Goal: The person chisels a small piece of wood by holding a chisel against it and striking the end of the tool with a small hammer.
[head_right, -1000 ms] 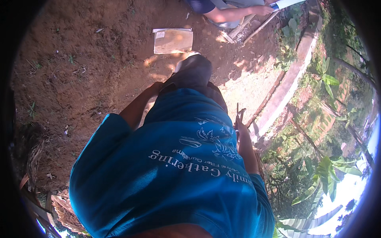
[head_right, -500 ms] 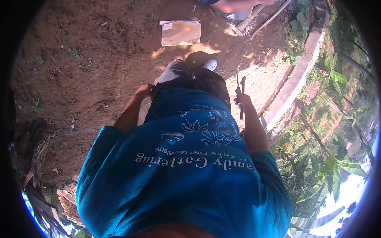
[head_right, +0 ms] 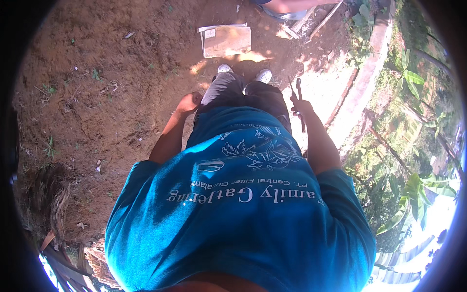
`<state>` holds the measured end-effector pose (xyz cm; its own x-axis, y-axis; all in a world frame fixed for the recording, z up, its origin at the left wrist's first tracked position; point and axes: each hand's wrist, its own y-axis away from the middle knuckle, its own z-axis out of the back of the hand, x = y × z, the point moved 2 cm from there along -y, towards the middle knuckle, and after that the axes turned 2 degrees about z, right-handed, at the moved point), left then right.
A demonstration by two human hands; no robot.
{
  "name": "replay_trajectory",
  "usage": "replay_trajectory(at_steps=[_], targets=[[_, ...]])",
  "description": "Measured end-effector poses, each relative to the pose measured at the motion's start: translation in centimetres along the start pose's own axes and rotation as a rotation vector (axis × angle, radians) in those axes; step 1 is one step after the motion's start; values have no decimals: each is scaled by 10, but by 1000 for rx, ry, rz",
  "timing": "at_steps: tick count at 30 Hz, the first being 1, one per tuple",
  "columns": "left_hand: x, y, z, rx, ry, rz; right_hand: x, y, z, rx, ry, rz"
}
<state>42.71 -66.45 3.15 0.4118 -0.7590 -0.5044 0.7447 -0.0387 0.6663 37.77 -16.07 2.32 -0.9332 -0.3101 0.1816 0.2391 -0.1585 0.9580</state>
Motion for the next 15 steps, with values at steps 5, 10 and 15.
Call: replay_trajectory(at_steps=[5,10,15], targets=[[30,-29,33,82,176,5,6,38,-14,-76,2,3],[75,-31,56,-30,38,21,29,45,-36,-135,3,22],[79,-49,100,39,-161,-48,34,51,-46,-172,-94,80]])
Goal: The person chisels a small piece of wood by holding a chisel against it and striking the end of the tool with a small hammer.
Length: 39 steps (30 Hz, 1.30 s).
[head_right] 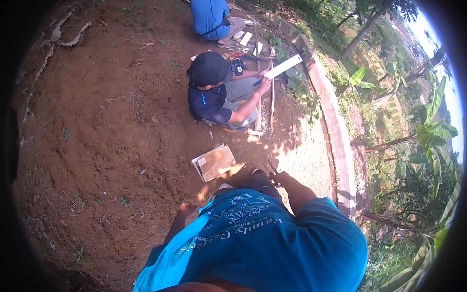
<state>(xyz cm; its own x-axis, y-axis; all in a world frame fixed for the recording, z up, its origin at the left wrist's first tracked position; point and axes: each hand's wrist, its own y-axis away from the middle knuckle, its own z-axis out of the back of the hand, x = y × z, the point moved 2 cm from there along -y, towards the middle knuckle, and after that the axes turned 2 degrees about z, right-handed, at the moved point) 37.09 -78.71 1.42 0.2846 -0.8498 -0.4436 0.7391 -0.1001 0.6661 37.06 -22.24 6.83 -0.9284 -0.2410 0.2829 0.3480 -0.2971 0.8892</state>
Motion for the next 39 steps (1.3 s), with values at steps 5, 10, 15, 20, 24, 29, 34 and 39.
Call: replay_trajectory(at_steps=[5,10,15,20,24,29,34,39], targets=[[-16,-2,37,83,435,-38,13,-2,-14,5,69,55],[2,-3,19,79,498,23,41,14,-14,68,74,120],[-18,13,26,92,587,76,24,-20,-10,22,38,63],[-11,26,28,119,663,146,17,-28,-2,63,37,-9],[-3,35,18,160,741,192,17,-23,6,71,44,-16],[5,62,-5,229,887,286,27,7,2,47,-51,1],[4,113,-60,414,1150,420,-9,19,-1,-12,-34,-88],[-18,205,-111,547,1784,441,-20,55,-11,70,135,-135]])
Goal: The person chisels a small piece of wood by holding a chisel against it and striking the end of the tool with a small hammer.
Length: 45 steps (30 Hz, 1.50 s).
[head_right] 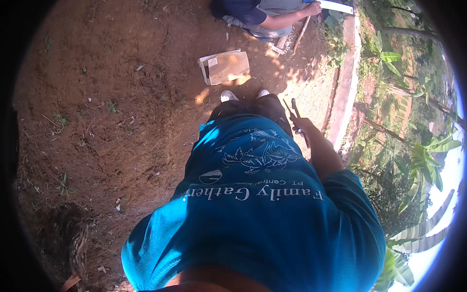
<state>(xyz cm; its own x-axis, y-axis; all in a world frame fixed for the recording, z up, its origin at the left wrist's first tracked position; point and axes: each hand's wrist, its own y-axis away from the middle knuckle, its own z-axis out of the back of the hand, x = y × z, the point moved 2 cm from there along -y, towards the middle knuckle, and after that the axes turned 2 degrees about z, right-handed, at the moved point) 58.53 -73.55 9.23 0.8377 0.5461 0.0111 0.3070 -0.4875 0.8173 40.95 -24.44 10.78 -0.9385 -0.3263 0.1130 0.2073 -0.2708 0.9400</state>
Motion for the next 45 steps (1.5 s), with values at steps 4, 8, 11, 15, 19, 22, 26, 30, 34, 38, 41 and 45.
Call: replay_trajectory(at_steps=[4,8,11,15,19,22,26,30,34,38,41,45], targets=[[-49,55,-14,23,548,-481,-81,-32,4,-15,-150,-13],[-94,52,50,-537,392,-713,-110,-26,5,3,-239,-93],[-50,8,52,-716,-19,-266,-113,-10,13,-28,-194,-94],[0,-58,85,-418,-384,-210,-114,30,-4,-85,-354,-107],[0,-61,112,-130,-595,-98,-179,28,-32,-89,-517,-126],[-36,-1,57,-412,-413,175,-206,47,-45,-80,-458,-169],[-5,-17,98,-607,-577,115,-252,68,-63,-27,-487,-76],[9,-25,23,-273,-768,279,-315,46,-78,-24,-747,89],[-37,-36,46,-361,-665,109,-289,96,-85,-76,-682,-42],[-62,-9,32,-387,-874,399,-262,126,-88,-103,-665,-68],[-11,-48,62,-235,-884,516,-246,145,-88,-101,-664,-51],[-13,-54,53,-102,-728,207,-240,169,-87,-142,-638,3]])
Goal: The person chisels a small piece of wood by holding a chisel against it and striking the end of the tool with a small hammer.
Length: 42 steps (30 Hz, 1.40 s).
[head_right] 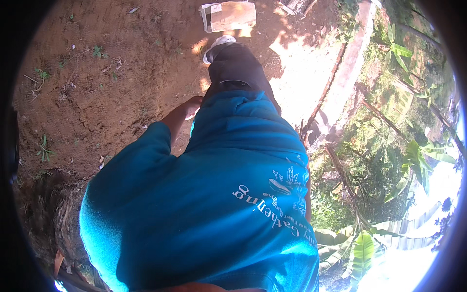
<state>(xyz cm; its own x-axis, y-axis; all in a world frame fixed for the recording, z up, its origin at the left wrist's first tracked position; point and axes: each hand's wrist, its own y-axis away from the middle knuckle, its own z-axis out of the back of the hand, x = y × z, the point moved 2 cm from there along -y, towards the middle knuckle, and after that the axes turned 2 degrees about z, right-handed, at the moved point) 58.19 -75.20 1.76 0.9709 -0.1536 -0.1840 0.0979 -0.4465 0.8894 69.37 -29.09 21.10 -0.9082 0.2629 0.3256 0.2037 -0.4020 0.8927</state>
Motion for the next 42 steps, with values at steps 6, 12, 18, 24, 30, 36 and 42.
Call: replay_trajectory(at_steps=[6,12,18,24,30,36,42], targets=[[-19,83,56,-110,-25,-15,-18,0,27,-12,25,-59],[-10,76,34,-140,-132,-8,-15,-6,33,-10,31,-75],[-37,64,13,-385,-113,-21,-6,-15,22,0,-13,-103],[-112,56,-14,-346,-183,-230,-26,-86,2,76,-63,-160],[-217,-23,-10,-428,-901,-355,-28,-161,-38,73,-148,-214],[-315,-156,10,-582,-1467,-582,-9,-259,-56,43,-132,-130],[-391,-299,12,-783,-1864,-624,-8,-370,-60,-84,20,-7]])
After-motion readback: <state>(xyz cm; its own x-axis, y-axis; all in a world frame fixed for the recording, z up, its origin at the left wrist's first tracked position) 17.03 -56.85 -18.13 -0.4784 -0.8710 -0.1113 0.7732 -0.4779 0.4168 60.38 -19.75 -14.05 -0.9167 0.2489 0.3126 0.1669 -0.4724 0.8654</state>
